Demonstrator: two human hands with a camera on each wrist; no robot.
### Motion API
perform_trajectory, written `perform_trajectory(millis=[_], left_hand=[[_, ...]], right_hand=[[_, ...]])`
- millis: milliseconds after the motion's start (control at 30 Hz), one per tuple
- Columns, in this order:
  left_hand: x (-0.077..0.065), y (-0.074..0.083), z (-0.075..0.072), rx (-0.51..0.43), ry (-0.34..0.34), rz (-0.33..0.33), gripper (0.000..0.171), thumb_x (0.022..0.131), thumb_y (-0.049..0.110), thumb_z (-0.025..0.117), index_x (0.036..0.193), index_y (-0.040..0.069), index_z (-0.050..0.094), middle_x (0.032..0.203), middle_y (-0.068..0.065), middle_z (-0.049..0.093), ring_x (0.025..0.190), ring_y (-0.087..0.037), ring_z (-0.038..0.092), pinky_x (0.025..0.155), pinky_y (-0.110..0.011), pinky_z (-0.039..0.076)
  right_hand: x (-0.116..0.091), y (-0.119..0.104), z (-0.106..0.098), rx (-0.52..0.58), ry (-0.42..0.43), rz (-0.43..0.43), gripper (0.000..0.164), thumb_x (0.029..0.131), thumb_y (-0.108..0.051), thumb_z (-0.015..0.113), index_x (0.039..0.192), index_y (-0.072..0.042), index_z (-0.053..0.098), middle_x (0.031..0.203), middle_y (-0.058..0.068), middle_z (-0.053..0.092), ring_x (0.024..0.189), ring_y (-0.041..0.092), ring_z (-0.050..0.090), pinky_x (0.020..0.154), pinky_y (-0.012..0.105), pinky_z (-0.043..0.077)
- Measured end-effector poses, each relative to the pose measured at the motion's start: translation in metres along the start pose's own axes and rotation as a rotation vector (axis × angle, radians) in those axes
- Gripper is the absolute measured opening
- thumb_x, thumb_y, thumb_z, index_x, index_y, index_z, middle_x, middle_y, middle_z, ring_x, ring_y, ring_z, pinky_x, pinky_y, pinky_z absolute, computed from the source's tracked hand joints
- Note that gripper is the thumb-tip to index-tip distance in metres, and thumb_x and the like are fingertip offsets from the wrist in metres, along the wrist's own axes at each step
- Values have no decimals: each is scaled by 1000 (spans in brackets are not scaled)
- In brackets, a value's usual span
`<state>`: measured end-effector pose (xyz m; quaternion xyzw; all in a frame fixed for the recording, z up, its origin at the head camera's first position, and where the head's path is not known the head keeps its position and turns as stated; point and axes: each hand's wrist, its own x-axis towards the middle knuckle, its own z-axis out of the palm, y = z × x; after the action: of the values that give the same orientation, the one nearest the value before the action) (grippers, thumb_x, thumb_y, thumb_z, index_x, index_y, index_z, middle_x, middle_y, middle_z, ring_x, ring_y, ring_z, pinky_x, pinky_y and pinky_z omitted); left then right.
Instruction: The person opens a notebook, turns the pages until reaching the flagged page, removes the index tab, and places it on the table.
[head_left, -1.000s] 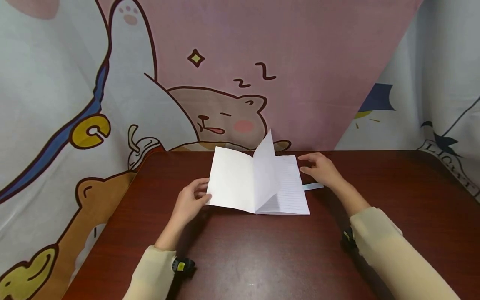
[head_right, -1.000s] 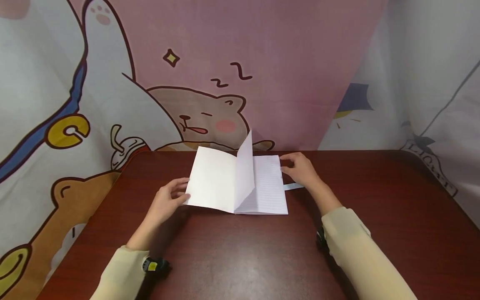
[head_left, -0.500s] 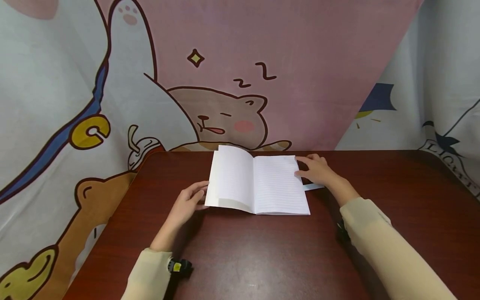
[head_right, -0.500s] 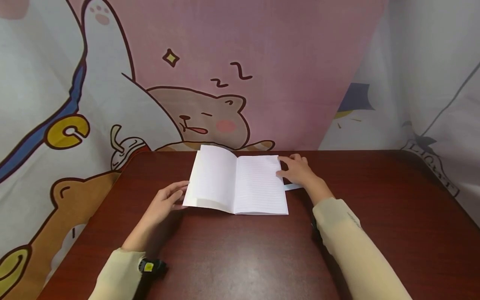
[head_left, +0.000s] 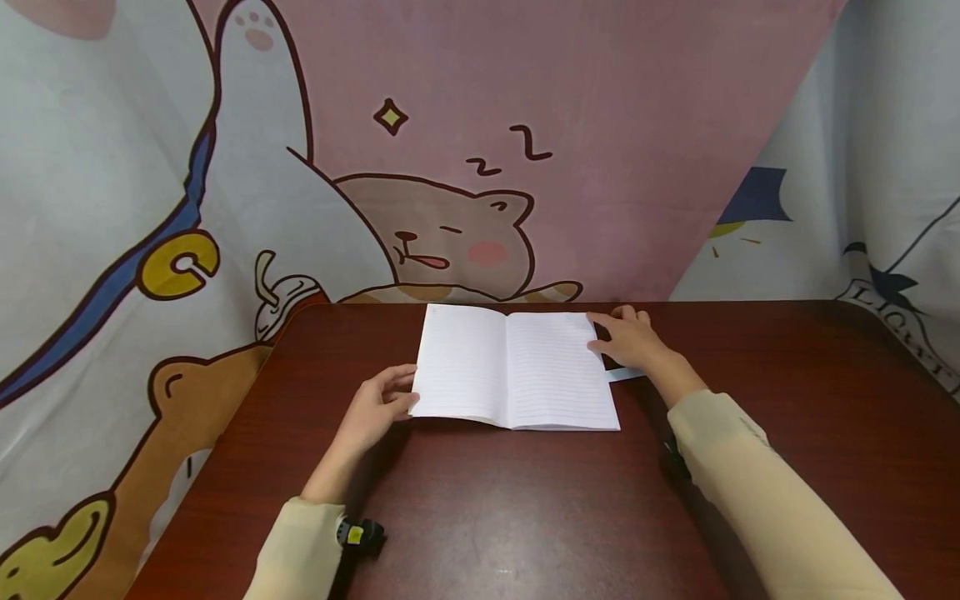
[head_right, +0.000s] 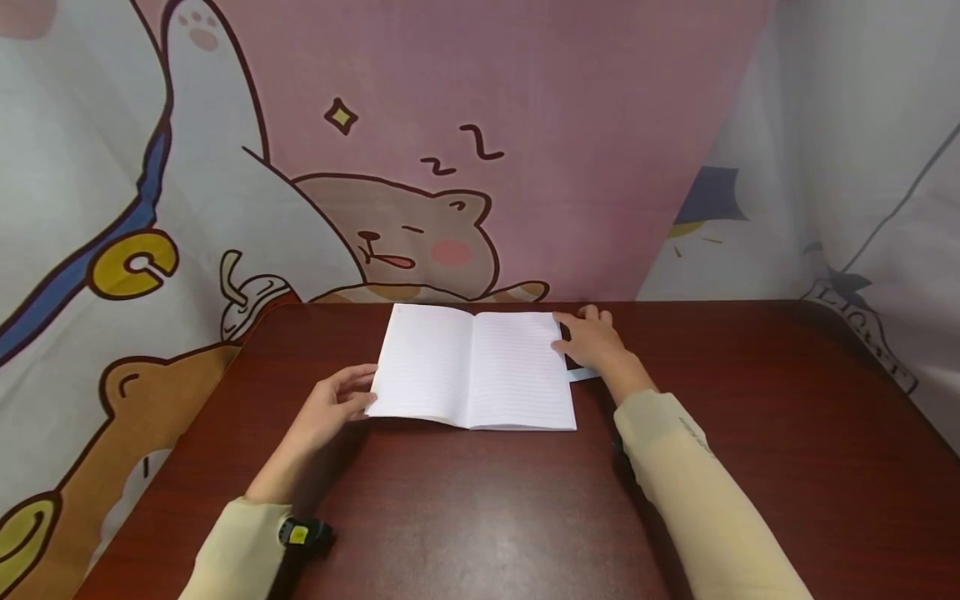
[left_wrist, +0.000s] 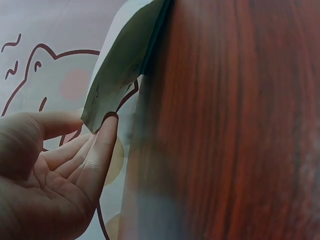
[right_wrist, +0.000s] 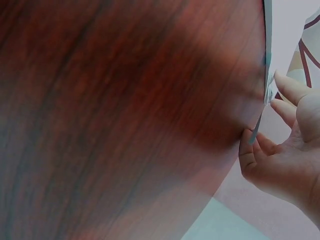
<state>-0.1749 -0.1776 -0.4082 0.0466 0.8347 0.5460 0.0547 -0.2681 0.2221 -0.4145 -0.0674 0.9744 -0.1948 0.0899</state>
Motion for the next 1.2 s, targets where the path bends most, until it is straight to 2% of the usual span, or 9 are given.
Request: perform_trajectory(millis=[167,500,1200], left_hand=[[1,-3,0,19,10,-4,45,93,-2,64,137,-4,54,133,-28,61,102,-30,70,74,-31,60],[4,-8,0,27,15,-36,45,90,-5,66,135,-4,55,129,-27,63,97,-27,71,75,-34,61],[9,-19,3,30,2,-47,45,89,-8,66,133,-5,56,125,-29,64,91,-23,71,73,-32,60]], right_hand=[[0,-1,0,1,-2,0,63,99,-31,59,155,-11,35,151,35,25,128,51,25,101,65,39],[0,-2,0,0,-2,12,62,99,-31,59,154,-11,37,151,35,25,129,51,25,102,65,38],[-2,-1,5,72,65,-8,51,99,-23,61,147,-11,49,152,33,26,132,54,24,104,67,34]])
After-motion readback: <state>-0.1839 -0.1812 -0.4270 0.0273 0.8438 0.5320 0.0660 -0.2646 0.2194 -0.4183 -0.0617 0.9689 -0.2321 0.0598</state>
